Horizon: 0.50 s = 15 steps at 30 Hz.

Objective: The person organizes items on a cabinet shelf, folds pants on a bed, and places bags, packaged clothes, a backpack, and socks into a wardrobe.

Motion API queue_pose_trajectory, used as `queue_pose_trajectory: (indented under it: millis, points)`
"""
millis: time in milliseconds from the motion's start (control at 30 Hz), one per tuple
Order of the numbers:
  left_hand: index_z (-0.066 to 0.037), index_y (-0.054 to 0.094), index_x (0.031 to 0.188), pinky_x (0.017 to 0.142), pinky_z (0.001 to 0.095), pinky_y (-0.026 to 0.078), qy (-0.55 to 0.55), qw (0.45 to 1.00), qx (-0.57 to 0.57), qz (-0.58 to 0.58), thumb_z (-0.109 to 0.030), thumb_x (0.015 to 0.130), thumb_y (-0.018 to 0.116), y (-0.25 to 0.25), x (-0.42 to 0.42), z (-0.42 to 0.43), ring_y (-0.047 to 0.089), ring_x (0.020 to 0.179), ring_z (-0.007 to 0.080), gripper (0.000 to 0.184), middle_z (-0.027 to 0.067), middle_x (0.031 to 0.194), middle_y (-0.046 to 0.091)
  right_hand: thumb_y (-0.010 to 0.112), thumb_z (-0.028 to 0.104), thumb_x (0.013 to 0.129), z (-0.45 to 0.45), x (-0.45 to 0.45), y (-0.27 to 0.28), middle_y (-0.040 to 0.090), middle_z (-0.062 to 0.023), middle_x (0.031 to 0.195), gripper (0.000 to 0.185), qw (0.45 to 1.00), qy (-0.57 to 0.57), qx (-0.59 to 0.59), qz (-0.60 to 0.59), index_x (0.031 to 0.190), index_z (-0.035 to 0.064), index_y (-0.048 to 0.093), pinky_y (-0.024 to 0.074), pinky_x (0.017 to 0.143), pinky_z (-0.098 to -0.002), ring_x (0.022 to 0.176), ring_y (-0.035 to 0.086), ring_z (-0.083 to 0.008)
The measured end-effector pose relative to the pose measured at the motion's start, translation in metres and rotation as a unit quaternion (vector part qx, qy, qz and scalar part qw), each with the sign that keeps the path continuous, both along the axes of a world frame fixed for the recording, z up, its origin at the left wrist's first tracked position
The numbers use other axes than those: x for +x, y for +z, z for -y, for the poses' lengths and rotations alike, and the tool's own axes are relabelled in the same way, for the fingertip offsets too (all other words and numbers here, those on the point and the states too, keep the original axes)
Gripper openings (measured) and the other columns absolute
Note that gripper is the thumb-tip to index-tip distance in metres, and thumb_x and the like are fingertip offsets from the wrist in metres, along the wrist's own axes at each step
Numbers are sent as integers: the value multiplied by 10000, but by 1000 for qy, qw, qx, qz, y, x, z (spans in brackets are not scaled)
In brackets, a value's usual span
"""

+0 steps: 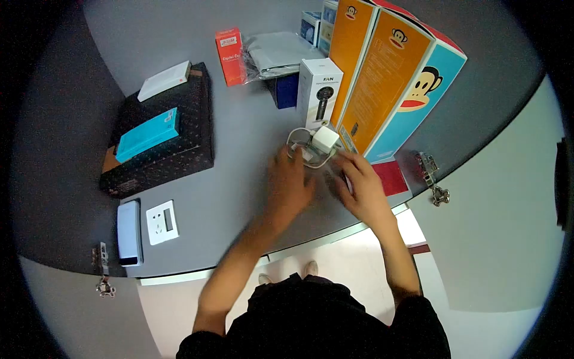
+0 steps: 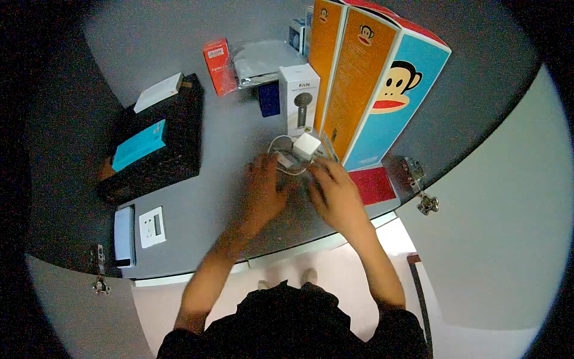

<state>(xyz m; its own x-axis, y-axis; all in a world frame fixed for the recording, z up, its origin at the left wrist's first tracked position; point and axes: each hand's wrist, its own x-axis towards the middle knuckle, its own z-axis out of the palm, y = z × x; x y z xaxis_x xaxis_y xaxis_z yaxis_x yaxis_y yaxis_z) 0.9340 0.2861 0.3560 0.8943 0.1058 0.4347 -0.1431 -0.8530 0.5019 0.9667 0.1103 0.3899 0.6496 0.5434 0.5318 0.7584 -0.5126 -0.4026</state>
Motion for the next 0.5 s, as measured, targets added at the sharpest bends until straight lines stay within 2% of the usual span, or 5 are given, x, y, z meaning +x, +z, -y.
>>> queue_pose_trajectory:
  millis: [100,167,267,367,500]
  points:
    - [-26,503,1229,956,469,387,45,996,70,-24,-137,734,682,0,22,-19,458,1097,406,538,212,1220,480,602,60,788,-38,38,-9,523,-182,1209,284,999,-7,3,33,1066,4,618,454,929,-418,1076,531,-376]
    - [-29,528,1204,951,460,388,34,995,91,-37,-134,724,679,-2,36,-26,466,1074,395,514,205,1183,500,606,80,753,-54,57,-17,539,-168,1160,273,985,-76,-140,68,1019,33,648,468,891,-430,1057,521,-381]
    - [-20,607,1024,828,453,459,11,989,146,29,-106,751,638,-7,57,-37,514,956,368,288,170,1042,546,612,89,741,-66,69,-25,550,-157,1141,241,975,-66,-200,76,967,17,652,428,910,-421,1064,502,-352]
    - [-34,636,957,818,453,468,-25,982,187,-13,-90,761,609,-9,65,-46,522,949,366,206,149,1000,578,610,105,741,-68,68,-32,558,-136,1142,202,970,-91,-200,102,917,26,665,418,911,-431,1091,484,-325]
    - [-27,623,1013,867,447,451,-85,983,151,-58,-73,724,649,-6,67,-59,541,965,378,293,170,1004,590,640,116,717,-67,67,-38,559,-120,1146,197,981,-81,-143,99,896,35,659,402,914,-458,1095,480,-323]
